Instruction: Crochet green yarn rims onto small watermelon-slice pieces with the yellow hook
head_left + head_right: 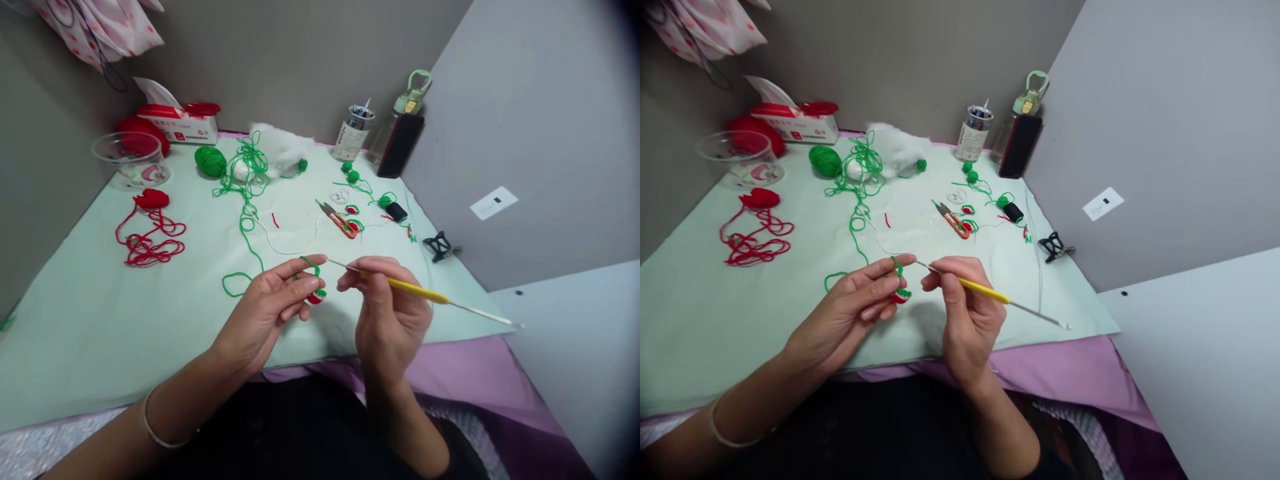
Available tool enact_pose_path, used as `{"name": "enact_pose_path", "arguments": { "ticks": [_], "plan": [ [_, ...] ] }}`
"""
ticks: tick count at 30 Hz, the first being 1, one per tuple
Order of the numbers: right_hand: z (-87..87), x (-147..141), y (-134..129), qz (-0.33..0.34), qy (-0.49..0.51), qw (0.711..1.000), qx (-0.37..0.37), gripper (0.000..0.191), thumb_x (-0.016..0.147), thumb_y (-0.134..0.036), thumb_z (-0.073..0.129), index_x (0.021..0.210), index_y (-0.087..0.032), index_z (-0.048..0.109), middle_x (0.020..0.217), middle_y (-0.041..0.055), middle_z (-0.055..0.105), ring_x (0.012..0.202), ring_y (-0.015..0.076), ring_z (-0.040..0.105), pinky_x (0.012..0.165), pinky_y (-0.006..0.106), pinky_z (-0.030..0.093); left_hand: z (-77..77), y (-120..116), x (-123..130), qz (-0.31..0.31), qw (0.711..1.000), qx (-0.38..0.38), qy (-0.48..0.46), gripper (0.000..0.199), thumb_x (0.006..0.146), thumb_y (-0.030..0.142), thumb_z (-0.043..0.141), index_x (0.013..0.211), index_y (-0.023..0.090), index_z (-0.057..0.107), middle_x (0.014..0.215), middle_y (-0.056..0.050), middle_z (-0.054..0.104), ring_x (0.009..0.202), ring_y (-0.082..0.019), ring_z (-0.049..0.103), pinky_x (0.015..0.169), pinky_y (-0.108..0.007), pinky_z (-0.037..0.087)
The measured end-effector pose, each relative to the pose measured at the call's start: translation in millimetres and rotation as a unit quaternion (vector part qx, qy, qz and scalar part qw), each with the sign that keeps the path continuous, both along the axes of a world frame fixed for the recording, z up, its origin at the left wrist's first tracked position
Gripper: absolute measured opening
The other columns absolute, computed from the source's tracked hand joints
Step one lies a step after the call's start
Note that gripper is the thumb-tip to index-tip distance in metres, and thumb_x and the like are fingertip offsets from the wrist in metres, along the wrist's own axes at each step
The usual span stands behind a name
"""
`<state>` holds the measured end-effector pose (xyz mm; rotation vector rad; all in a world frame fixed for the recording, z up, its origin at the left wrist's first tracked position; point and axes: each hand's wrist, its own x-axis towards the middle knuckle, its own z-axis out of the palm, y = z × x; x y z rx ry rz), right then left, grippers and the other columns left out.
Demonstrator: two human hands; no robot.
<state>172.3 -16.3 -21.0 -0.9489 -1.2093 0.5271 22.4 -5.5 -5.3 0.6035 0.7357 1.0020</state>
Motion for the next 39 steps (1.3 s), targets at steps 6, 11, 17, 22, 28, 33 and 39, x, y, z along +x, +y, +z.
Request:
{"name": "enact_pose_path", "arguments": {
  "ticks": [6, 11, 17, 22, 28, 33, 39],
  "plan": [
    [2.9, 0.9, -2.2, 0.0, 0.015, 1.0, 0.019, 0.019, 0.103, -0.021, 0.06, 0.102, -0.027, 0.078, 0.091, 0.002, 0.068, 0.072, 0.0149, 0.069, 0.063, 0.033, 0.057, 1.4, 0.8, -0.3, 0.003, 1.0, 0.004, 0.015, 0.026, 0.083, 0.023, 0.087, 0.108, 0.02, 0.084, 0.083, 0.001, 0.064, 0.051, 0.0, 0.032, 0.052, -0.015, 0.04],
    [3.6, 0.4, -5.2, 0.035, 0.008, 0.999, 0.019, 0.017, 0.102, -0.024, 0.061, 0.1, -0.025, 0.077, 0.087, 0.0026, 0.068, 0.07, 0.0159, 0.068, 0.06, 0.033, 0.056, 2.2, 0.0, -0.1, 0.013, 0.999, 0.02, 0.042, 0.028, 0.081, 0.024, 0.088, 0.108, 0.021, 0.084, 0.083, 0.001, 0.066, 0.053, -0.001, 0.039, 0.052, -0.015, 0.037],
    [3.8, 0.9, -4.4, 0.045, 0.011, 0.999, 0.021, 0.017, 0.102, -0.021, 0.061, 0.1, -0.024, 0.078, 0.087, 0.0025, 0.068, 0.071, 0.0153, 0.069, 0.06, 0.032, 0.057, -0.3, -1.1, -0.3, 0.019, 0.996, 0.04, 0.072, 0.032, 0.082, 0.026, 0.088, 0.113, 0.026, 0.083, 0.08, 0.0, 0.066, 0.06, -0.005, 0.052, 0.05, -0.016, 0.032],
    [1.3, 0.9, -3.7, 0.045, 0.011, 0.998, 0.034, 0.018, 0.102, -0.019, 0.061, 0.101, -0.023, 0.078, 0.087, 0.0022, 0.069, 0.07, 0.0148, 0.068, 0.06, 0.032, 0.056, -2.1, -1.6, 0.0, 0.026, 0.995, 0.049, 0.083, 0.034, 0.082, 0.027, 0.088, 0.115, 0.029, 0.082, 0.081, 0.002, 0.066, 0.06, -0.005, 0.054, 0.05, -0.016, 0.033],
    [0.9, 0.8, -5.0, 0.049, 0.032, 0.997, 0.046, 0.018, 0.102, -0.017, 0.061, 0.102, -0.022, 0.079, 0.088, 0.0025, 0.069, 0.071, 0.015, 0.068, 0.061, 0.033, 0.054, -3.7, -1.8, -0.2, 0.032, 0.992, 0.072, 0.094, 0.033, 0.084, 0.027, 0.086, 0.116, 0.032, 0.082, 0.078, 0.004, 0.065, 0.062, -0.005, 0.056, 0.051, -0.016, 0.036],
    [2.8, -0.1, -6.5, 0.04, 0.025, 0.998, 0.047, 0.018, 0.102, -0.018, 0.061, 0.101, -0.023, 0.079, 0.087, 0.0027, 0.069, 0.071, 0.0156, 0.067, 0.06, 0.033, 0.053, -4.9, -1.7, 0.5, 0.041, 0.993, 0.081, 0.078, 0.032, 0.083, 0.026, 0.087, 0.114, 0.03, 0.082, 0.077, 0.003, 0.064, 0.068, -0.008, 0.057, 0.054, -0.015, 0.043],
    [3.1, 0.4, -7.1, 0.027, -0.015, 0.998, 0.054, 0.02, 0.102, -0.017, 0.058, 0.101, -0.022, 0.077, 0.085, 0.0024, 0.069, 0.073, 0.0169, 0.066, 0.061, 0.034, 0.053, -6.2, -2.5, 0.9, 0.054, 0.991, 0.099, 0.076, 0.029, 0.083, 0.024, 0.087, 0.112, 0.029, 0.083, 0.076, 0.003, 0.064, 0.07, -0.008, 0.057, 0.055, -0.014, 0.046]
  ]
}}
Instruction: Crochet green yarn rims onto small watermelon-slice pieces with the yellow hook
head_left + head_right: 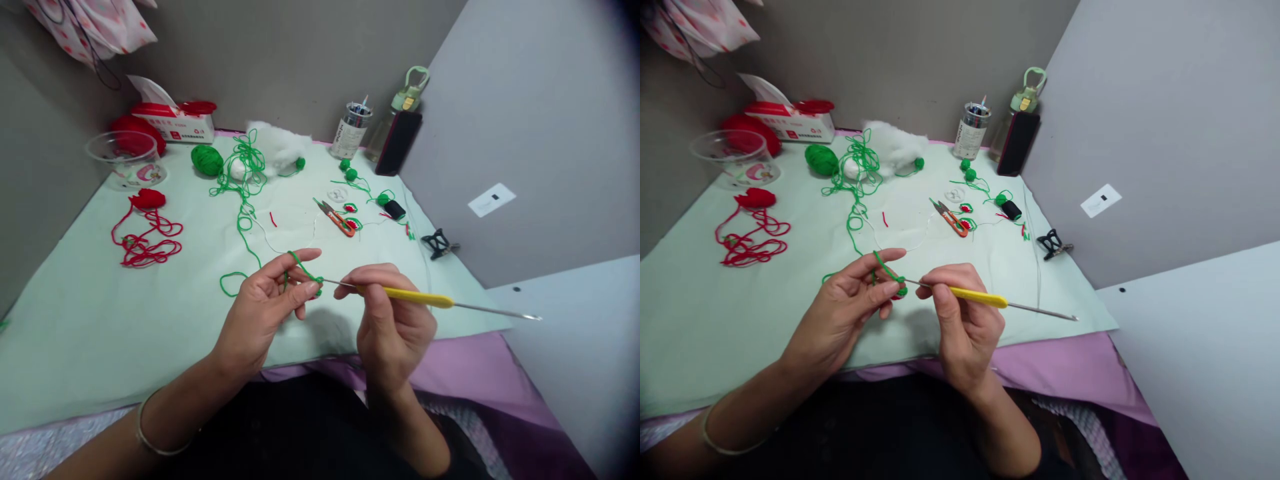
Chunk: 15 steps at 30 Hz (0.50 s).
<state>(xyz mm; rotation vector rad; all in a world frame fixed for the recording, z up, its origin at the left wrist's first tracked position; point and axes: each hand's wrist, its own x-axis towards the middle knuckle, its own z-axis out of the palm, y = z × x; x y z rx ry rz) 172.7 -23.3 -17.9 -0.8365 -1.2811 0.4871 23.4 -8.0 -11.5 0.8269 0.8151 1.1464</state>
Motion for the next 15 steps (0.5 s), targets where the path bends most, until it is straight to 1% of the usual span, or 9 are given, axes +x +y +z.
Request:
{"name": "enact_pose_path", "arguments": {
  "ticks": [3, 6, 9, 11, 13, 14, 15],
  "plan": [
    [-0.5, 1, -3, -0.015, -0.064, 0.998, 0.014, 0.023, 0.101, -0.011, 0.057, 0.105, -0.022, 0.076, 0.087, 0.0027, 0.07, 0.079, 0.0181, 0.067, 0.068, 0.036, 0.055, -0.6, -1, 1, 0.006, 1.0, 0.01, 0.004, 0.033, 0.082, 0.022, 0.087, 0.114, 0.028, 0.082, 0.078, 0.003, 0.065, 0.07, -0.009, 0.057, 0.056, -0.015, 0.047],
    [-3.4, 3, -6, -0.01, -0.126, 0.992, 0.022, 0.027, 0.099, -0.006, 0.058, 0.112, -0.023, 0.076, 0.095, 0.0039, 0.073, 0.088, 0.0192, 0.07, 0.076, 0.037, 0.057, 0.9, -1, 1, 0.006, 1.0, 0.001, 0.0, 0.053, 0.08, 0.018, 0.088, 0.131, 0.027, 0.075, 0.077, 0.003, 0.066, 0.069, -0.009, 0.057, 0.056, -0.015, 0.049],
    [-7.1, 4, -6, -0.001, -0.136, 0.99, 0.039, 0.032, 0.097, -0.003, 0.061, 0.117, -0.024, 0.076, 0.105, 0.0059, 0.075, 0.095, 0.0194, 0.071, 0.078, 0.035, 0.059, 3.9, 0, -1, -0.008, 1.0, -0.02, -0.01, 0.072, 0.078, 0.014, 0.087, 0.146, 0.023, 0.064, 0.074, 0.004, 0.066, 0.065, -0.009, 0.057, 0.055, -0.016, 0.048],
    [-8.6, 6, -5, 0.027, -0.112, 0.993, 0.036, 0.031, 0.098, -0.006, 0.062, 0.116, -0.025, 0.077, 0.104, 0.0057, 0.075, 0.094, 0.0193, 0.072, 0.077, 0.035, 0.061, 5.7, 1, -2, -0.024, 0.999, -0.026, -0.011, 0.082, 0.077, 0.012, 0.087, 0.152, 0.02, 0.057, 0.073, 0.004, 0.067, 0.066, -0.011, 0.059, 0.054, -0.017, 0.047],
    [-9.8, 7, -3, 0.055, -0.101, 0.993, 0.014, 0.029, 0.099, -0.008, 0.061, 0.116, -0.026, 0.077, 0.099, 0.0044, 0.075, 0.09, 0.0187, 0.071, 0.075, 0.035, 0.062, 6.7, 2, -4, -0.035, 0.999, -0.028, 0.003, 0.091, 0.075, 0.012, 0.088, 0.157, 0.02, 0.05, 0.075, 0.003, 0.068, 0.066, -0.011, 0.059, 0.054, -0.018, 0.048],
    [-10.9, 7, -3, 0.057, -0.12, 0.991, 0.005, 0.03, 0.099, -0.009, 0.061, 0.117, -0.027, 0.076, 0.099, 0.0041, 0.074, 0.089, 0.0183, 0.071, 0.075, 0.035, 0.062, 6.9, 2, -5, -0.037, 0.999, -0.028, 0.013, 0.095, 0.074, 0.012, 0.089, 0.159, 0.02, 0.047, 0.075, 0.004, 0.068, 0.065, -0.011, 0.058, 0.055, -0.018, 0.049],
    [-12.4, 6, -3, 0.043, -0.156, 0.987, 0.006, 0.032, 0.099, -0.008, 0.062, 0.12, -0.027, 0.076, 0.1, 0.0043, 0.073, 0.09, 0.0182, 0.071, 0.076, 0.035, 0.062, 6.9, 1, -5, -0.038, 0.999, -0.027, 0.022, 0.098, 0.074, 0.012, 0.089, 0.16, 0.02, 0.045, 0.074, 0.004, 0.068, 0.063, -0.01, 0.057, 0.057, -0.018, 0.049]
  ]
}}
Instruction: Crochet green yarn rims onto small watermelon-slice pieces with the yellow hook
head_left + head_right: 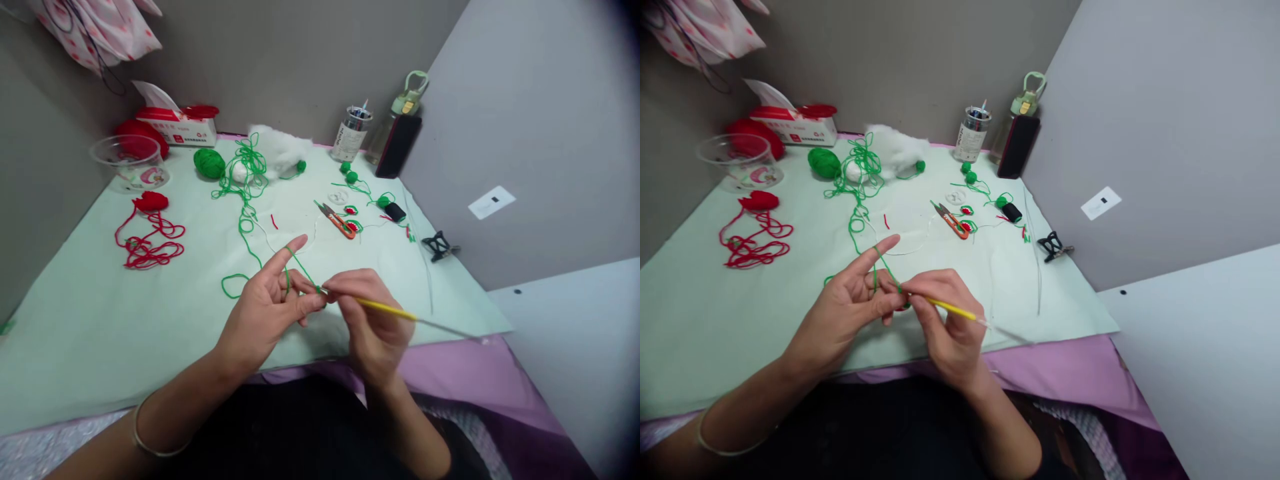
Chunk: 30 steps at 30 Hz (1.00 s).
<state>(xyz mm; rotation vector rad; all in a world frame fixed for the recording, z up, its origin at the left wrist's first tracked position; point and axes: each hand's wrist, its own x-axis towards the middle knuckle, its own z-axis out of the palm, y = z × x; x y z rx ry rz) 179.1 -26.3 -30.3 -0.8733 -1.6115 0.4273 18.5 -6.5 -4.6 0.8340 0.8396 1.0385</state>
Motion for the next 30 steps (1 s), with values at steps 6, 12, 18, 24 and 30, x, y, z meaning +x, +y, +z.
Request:
{"name": "enact_pose_path", "arguments": {
  "ticks": [6, 12, 18, 24, 30],
  "plan": [
    [-12.8, -9, 0, -0.089, -0.087, 0.987, 0.105, 0.047, 0.094, -0.006, 0.069, 0.132, -0.033, 0.072, 0.114, 0.0063, 0.072, 0.096, 0.0196, 0.072, 0.077, 0.034, 0.064, -2.0, -2, 0, -0.037, 0.995, -0.056, -0.079, 0.076, 0.083, 0.02, 0.087, 0.152, 0.019, 0.056, 0.071, 0.005, 0.064, 0.054, -0.004, 0.051, 0.052, -0.014, 0.041],
    [-1.8, 0, 9, 0.031, 0.11, 0.993, -0.035, 0.023, 0.101, -0.016, 0.062, 0.111, -0.027, 0.079, 0.099, 0.0049, 0.075, 0.084, 0.0181, 0.072, 0.073, 0.035, 0.061, -1.4, 5, -9, -0.064, 0.985, -0.098, -0.128, 0.058, 0.081, 0.017, 0.088, 0.137, 0.022, 0.071, 0.072, 0.006, 0.061, 0.046, 0.001, 0.035, 0.051, -0.014, 0.041],
    [4.4, 4, 15, 0.113, 0.268, 0.948, -0.13, 0.016, 0.1, -0.027, 0.065, 0.095, -0.022, 0.079, 0.085, 0.0039, 0.073, 0.064, 0.014, 0.065, 0.059, 0.029, 0.057, -1.1, 4, -11, -0.034, 0.994, -0.056, -0.092, 0.044, 0.079, 0.017, 0.089, 0.122, 0.024, 0.08, 0.074, 0.003, 0.062, 0.058, -0.005, 0.055, 0.05, -0.013, 0.04],
    [-0.1, -6, 12, 0.088, 0.21, 0.964, -0.14, 0.015, 0.101, -0.024, 0.065, 0.104, -0.025, 0.079, 0.098, 0.0042, 0.078, 0.075, 0.0146, 0.069, 0.068, 0.03, 0.057, -3.4, 0, -4, -0.006, 0.999, -0.005, -0.033, 0.042, 0.081, 0.02, 0.087, 0.122, 0.027, 0.08, 0.08, 0.001, 0.067, 0.074, -0.011, 0.059, 0.059, -0.017, 0.049],
    [0.8, -10, 4, 0.001, 0.05, 0.998, -0.03, 0.024, 0.1, -0.015, 0.063, 0.114, -0.029, 0.078, 0.104, 0.0053, 0.076, 0.09, 0.0184, 0.073, 0.075, 0.033, 0.063, -4.1, -1, -1, 0.035, 0.999, 0.0, -0.039, 0.049, 0.081, 0.017, 0.087, 0.128, 0.025, 0.076, 0.075, 0.003, 0.067, 0.067, -0.008, 0.055, 0.06, -0.016, 0.047]
  ]
}}
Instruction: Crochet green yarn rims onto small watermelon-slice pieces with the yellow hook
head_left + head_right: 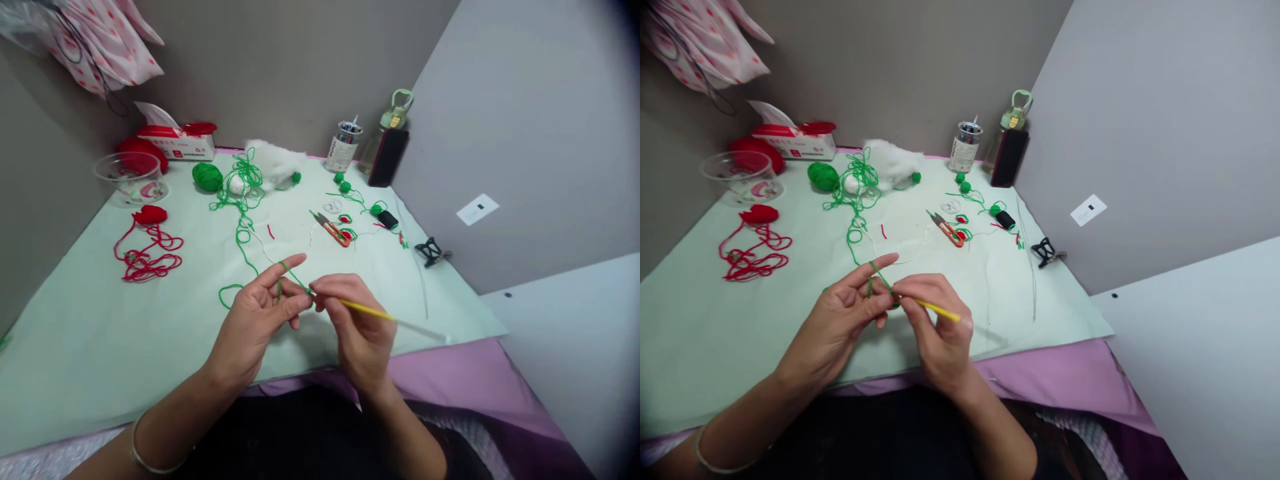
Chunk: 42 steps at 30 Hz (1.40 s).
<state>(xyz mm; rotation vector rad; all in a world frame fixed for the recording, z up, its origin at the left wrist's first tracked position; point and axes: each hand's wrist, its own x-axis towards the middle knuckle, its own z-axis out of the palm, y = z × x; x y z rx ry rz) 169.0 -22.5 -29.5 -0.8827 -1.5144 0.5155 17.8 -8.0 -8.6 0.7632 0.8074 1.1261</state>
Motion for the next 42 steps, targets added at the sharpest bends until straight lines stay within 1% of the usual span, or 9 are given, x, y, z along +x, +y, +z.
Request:
{"name": "enact_pose_path", "arguments": {
  "ticks": [4, 8, 12, 18, 23, 26, 30, 36, 42],
  "plan": [
    [-5.3, -2, -5, -0.088, -0.145, 0.981, 0.096, 0.038, 0.096, -0.01, 0.067, 0.125, -0.033, 0.076, 0.115, 0.0072, 0.074, 0.099, 0.0209, 0.074, 0.079, 0.036, 0.065, 1.6, -1, 1, -0.02, 0.996, -0.055, -0.064, 0.055, 0.08, 0.017, 0.089, 0.133, 0.022, 0.074, 0.07, 0.005, 0.064, 0.056, -0.004, 0.05, 0.058, -0.015, 0.046],
    [-0.2, 4, 1, -0.054, 0.026, 0.998, 0.025, 0.024, 0.1, -0.014, 0.062, 0.109, -0.027, 0.079, 0.094, 0.0049, 0.074, 0.079, 0.0177, 0.071, 0.067, 0.033, 0.062, 5.9, 4, -4, -0.066, 0.987, -0.118, -0.089, 0.043, 0.079, 0.02, 0.09, 0.121, 0.018, 0.08, 0.073, 0.001, 0.067, 0.044, 0.001, 0.032, 0.047, -0.014, 0.035],
    [7.2, 7, 10, 0.039, 0.173, 0.982, -0.06, 0.016, 0.101, -0.023, 0.062, 0.099, -0.024, 0.078, 0.088, 0.0029, 0.073, 0.067, 0.0137, 0.067, 0.06, 0.029, 0.058, 8.0, 6, -3, -0.029, 0.998, -0.053, -0.027, 0.045, 0.077, 0.019, 0.09, 0.121, 0.024, 0.081, 0.074, 0.001, 0.066, 0.057, -0.006, 0.053, 0.05, -0.015, 0.036],
    [5.2, 0, 7, 0.019, 0.079, 0.996, -0.029, 0.021, 0.101, -0.015, 0.062, 0.107, -0.027, 0.079, 0.098, 0.0034, 0.078, 0.088, 0.0173, 0.073, 0.073, 0.031, 0.061, 6.0, 2, 4, -0.015, 1.0, -0.001, 0.019, 0.037, 0.079, 0.024, 0.089, 0.115, 0.026, 0.083, 0.082, 0.001, 0.069, 0.067, -0.01, 0.057, 0.062, -0.021, 0.047],
    [-4.4, 3, 0, -0.071, -0.129, 0.981, 0.123, 0.042, 0.093, -0.004, 0.069, 0.127, -0.027, 0.075, 0.118, 0.0094, 0.074, 0.103, 0.0208, 0.072, 0.083, 0.035, 0.062, 5.7, 6, 4, -0.026, 0.996, -0.058, -0.058, 0.04, 0.078, 0.023, 0.091, 0.116, 0.022, 0.082, 0.075, 0.002, 0.067, 0.056, -0.005, 0.047, 0.055, -0.016, 0.043],
    [-0.8, 8, 3, -0.071, -0.066, 0.991, 0.093, 0.034, 0.096, -0.006, 0.065, 0.121, -0.026, 0.077, 0.104, 0.0069, 0.075, 0.091, 0.0194, 0.072, 0.075, 0.034, 0.061, 5.1, 10, 0, -0.049, 0.989, -0.111, -0.087, 0.03, 0.078, 0.021, 0.09, 0.107, 0.018, 0.084, 0.075, 0.002, 0.065, 0.049, 0.0, 0.035, 0.049, -0.013, 0.039],
    [6.7, 7, 9, -0.027, 0.09, 0.996, -0.007, 0.023, 0.102, -0.016, 0.058, 0.104, -0.025, 0.078, 0.086, 0.0025, 0.071, 0.066, 0.0144, 0.066, 0.06, 0.031, 0.057, 6.0, 10, 2, 0.0, 0.996, -0.065, -0.059, 0.038, 0.074, 0.017, 0.092, 0.11, 0.022, 0.083, 0.077, 0.003, 0.063, 0.059, -0.004, 0.049, 0.049, -0.012, 0.041],
    [-4.3, -1, 5, -0.112, -0.11, 0.98, 0.126, 0.032, 0.095, -0.009, 0.066, 0.117, -0.03, 0.078, 0.106, 0.0073, 0.076, 0.092, 0.0208, 0.073, 0.075, 0.036, 0.063, 3.8, 3, 7, -0.028, 0.993, -0.076, -0.089, 0.048, 0.076, 0.018, 0.091, 0.123, 0.022, 0.079, 0.073, 0.003, 0.065, 0.052, -0.003, 0.045, 0.052, -0.015, 0.048],
    [7.6, 12, 12, -0.008, 0.174, 0.984, -0.042, 0.017, 0.1, -0.021, 0.063, 0.096, -0.023, 0.079, 0.083, 0.0032, 0.069, 0.063, 0.013, 0.062, 0.057, 0.028, 0.053, 4.9, 9, -3, -0.063, 0.988, -0.097, -0.105, 0.029, 0.078, 0.017, 0.09, 0.107, 0.019, 0.085, 0.078, -0.001, 0.068, 0.051, 0.0, 0.042, 0.047, -0.011, 0.039]
  ]
}}
